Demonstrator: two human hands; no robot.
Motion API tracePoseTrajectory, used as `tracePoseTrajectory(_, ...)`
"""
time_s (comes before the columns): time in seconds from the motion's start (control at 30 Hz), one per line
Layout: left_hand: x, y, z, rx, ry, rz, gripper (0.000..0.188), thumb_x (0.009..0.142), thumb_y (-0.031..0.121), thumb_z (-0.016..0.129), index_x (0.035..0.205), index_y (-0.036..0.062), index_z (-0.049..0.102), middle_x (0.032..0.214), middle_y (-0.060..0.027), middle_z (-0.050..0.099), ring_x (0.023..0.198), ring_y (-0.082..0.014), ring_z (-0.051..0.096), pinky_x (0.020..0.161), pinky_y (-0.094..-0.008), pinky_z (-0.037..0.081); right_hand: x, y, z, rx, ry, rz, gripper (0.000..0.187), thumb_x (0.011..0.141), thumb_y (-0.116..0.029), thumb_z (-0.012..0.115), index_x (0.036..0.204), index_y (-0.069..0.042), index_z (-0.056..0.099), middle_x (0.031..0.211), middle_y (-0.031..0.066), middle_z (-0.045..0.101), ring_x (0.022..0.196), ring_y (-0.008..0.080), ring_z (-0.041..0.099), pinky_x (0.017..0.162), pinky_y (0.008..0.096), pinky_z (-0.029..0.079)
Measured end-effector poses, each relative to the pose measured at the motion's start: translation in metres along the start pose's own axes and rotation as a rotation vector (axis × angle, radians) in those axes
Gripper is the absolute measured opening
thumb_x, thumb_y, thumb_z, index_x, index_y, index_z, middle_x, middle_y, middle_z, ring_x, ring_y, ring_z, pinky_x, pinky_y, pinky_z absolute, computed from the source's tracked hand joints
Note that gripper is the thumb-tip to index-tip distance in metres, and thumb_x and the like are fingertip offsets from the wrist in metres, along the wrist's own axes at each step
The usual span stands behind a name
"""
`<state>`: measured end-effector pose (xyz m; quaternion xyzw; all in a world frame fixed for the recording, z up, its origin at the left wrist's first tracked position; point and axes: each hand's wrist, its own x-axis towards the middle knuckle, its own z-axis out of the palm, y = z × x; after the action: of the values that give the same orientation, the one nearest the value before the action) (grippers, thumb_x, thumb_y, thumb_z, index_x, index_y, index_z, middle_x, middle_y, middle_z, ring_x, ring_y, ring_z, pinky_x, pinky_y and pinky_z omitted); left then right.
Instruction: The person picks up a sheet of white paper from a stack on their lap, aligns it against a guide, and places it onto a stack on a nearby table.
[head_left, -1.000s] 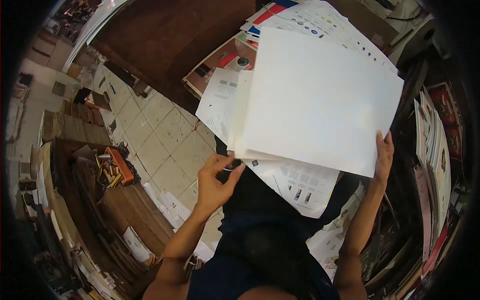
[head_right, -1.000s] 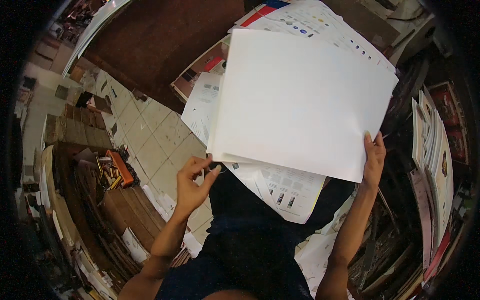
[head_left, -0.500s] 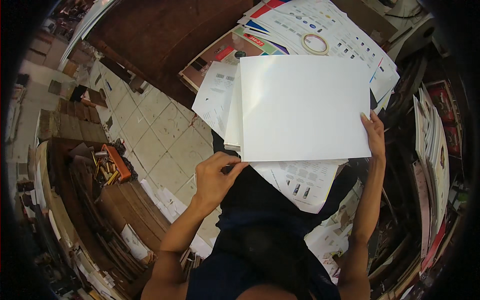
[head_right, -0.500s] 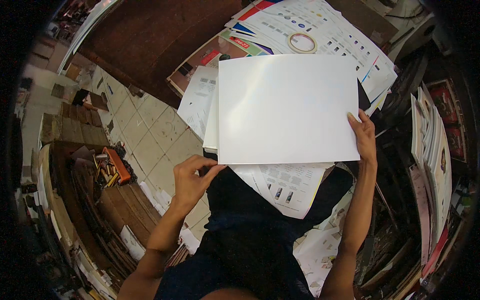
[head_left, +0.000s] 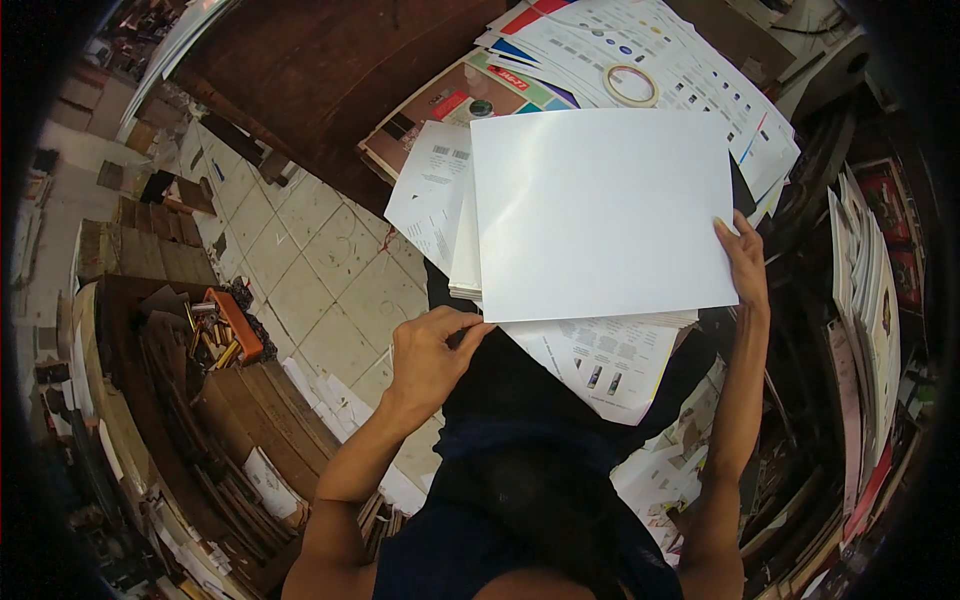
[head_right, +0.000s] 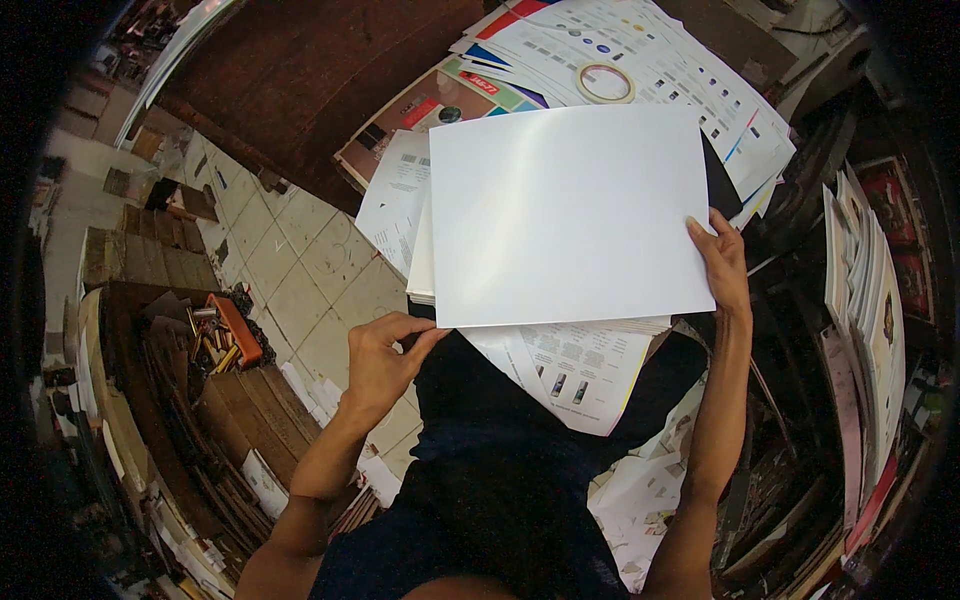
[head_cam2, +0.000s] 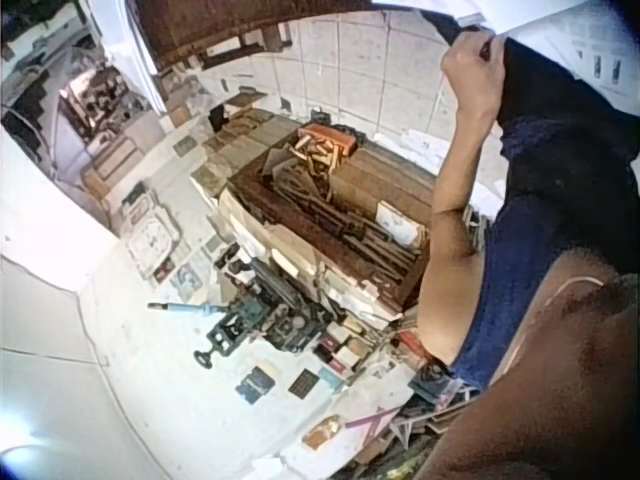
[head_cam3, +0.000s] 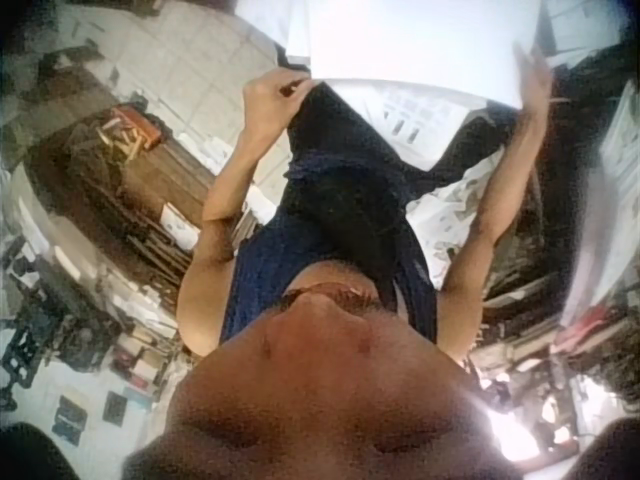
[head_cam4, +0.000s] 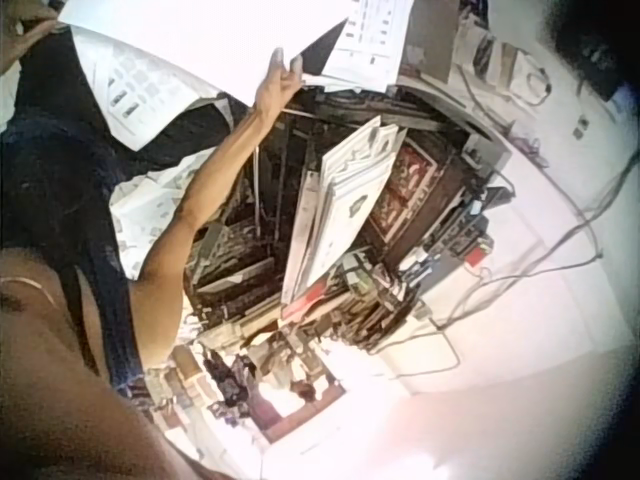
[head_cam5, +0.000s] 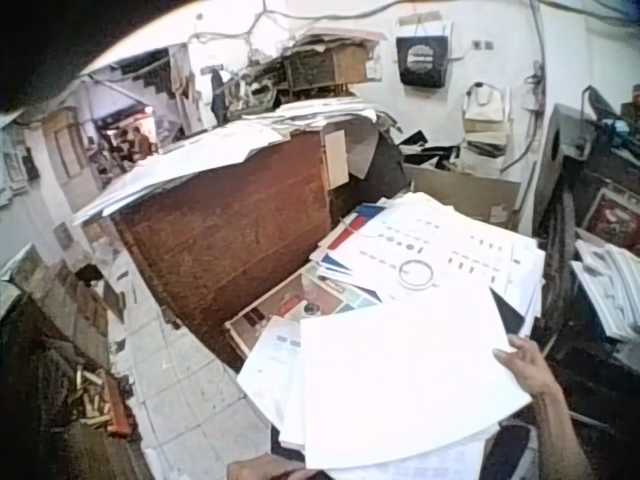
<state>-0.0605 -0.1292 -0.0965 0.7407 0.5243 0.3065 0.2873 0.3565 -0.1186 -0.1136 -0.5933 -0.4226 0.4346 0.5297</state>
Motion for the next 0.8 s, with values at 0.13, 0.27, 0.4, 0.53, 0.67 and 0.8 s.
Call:
tracePoseTrajectory(0.13, 0.005, 0.0, -0.001, 0.017, -0.049, -0.004, 0.013, 0.079, 0.014, 0.078, 0.084, 0.0028, 0.074, 0.074, -0.0114, 0.07, 0.058, -0.0217, 0.064, 0.053, -0.0305, 0.048, -0.001, 0.002, 0.0, -0.058, 0.039, -0.024, 0.029, 0.096, -0.017, 0.06, 0.117, 0.003, 0.058, 0.093, 0.0107, 0.07, 0.069, 0.0108, 0.067, 0.061, 0.0235, 0.054)
tracePoseTrajectory(0.27, 0.01, 0.0, -0.007, 0.039, -0.124, -0.035, 0.014, 0.078, 0.013, 0.079, 0.083, 0.0015, 0.074, 0.074, -0.0134, 0.07, 0.063, -0.0239, 0.068, 0.056, -0.0313, 0.051, 0.001, -0.003, 0.002, -0.182, 0.055, 0.013, 0.029, 0.096, -0.019, 0.06, 0.115, 0.003, 0.059, 0.089, 0.0094, 0.07, 0.068, 0.0099, 0.066, 0.059, 0.0225, 0.052)
tracePoseTrajectory(0.4, 0.019, 0.006, -0.01, 0.035, -0.206, -0.101, 0.013, 0.077, 0.012, 0.078, 0.083, 0.0008, 0.074, 0.073, -0.0135, 0.07, 0.06, -0.0215, 0.067, 0.057, -0.0306, 0.05, 0.004, -0.006, 0.003, -0.098, 0.03, 0.018, 0.029, 0.095, -0.021, 0.062, 0.111, 0.003, 0.06, 0.087, 0.0081, 0.071, 0.069, 0.0074, 0.065, 0.06, 0.0213, 0.051)
tracePoseTrajectory(0.53, 0.023, 0.007, -0.011, 0.045, -0.229, -0.095, 0.014, 0.077, 0.012, 0.079, 0.082, 0.0, 0.074, 0.071, -0.0129, 0.07, 0.057, -0.0205, 0.065, 0.055, -0.0297, 0.049, 0.006, -0.003, -0.002, -0.097, 0.034, 0.03, 0.026, 0.095, -0.02, 0.063, 0.107, 0.002, 0.061, 0.084, 0.0065, 0.07, 0.067, 0.0062, 0.063, 0.059, 0.0204, 0.05)
tracePoseTrajectory(0.67, 0.027, 0.007, -0.01, 0.065, -0.234, -0.045, 0.012, 0.077, 0.011, 0.079, 0.079, 0.001, 0.074, 0.068, -0.0105, 0.069, 0.055, -0.0145, 0.061, 0.051, -0.0273, 0.043, 0.005, -0.002, -0.001, -0.07, 0.041, 0.036, 0.024, 0.094, -0.021, 0.065, 0.1, 0.001, 0.061, 0.081, 0.0031, 0.068, 0.066, 0.0047, 0.061, 0.057, 0.0199, 0.048)
tracePoseTrajectory(0.8, 0.026, 0.008, -0.012, 0.09, -0.236, -0.036, 0.014, 0.077, 0.011, 0.079, 0.078, -0.0015, 0.073, 0.069, -0.0119, 0.069, 0.055, -0.0147, 0.061, 0.053, -0.0272, 0.046, 0.009, 0.0, 0.0, -0.089, 0.044, 0.049, 0.024, 0.093, -0.024, 0.066, 0.096, -0.001, 0.064, 0.082, 0.0021, 0.068, 0.066, 0.0032, 0.06, 0.056, 0.0196, 0.046)
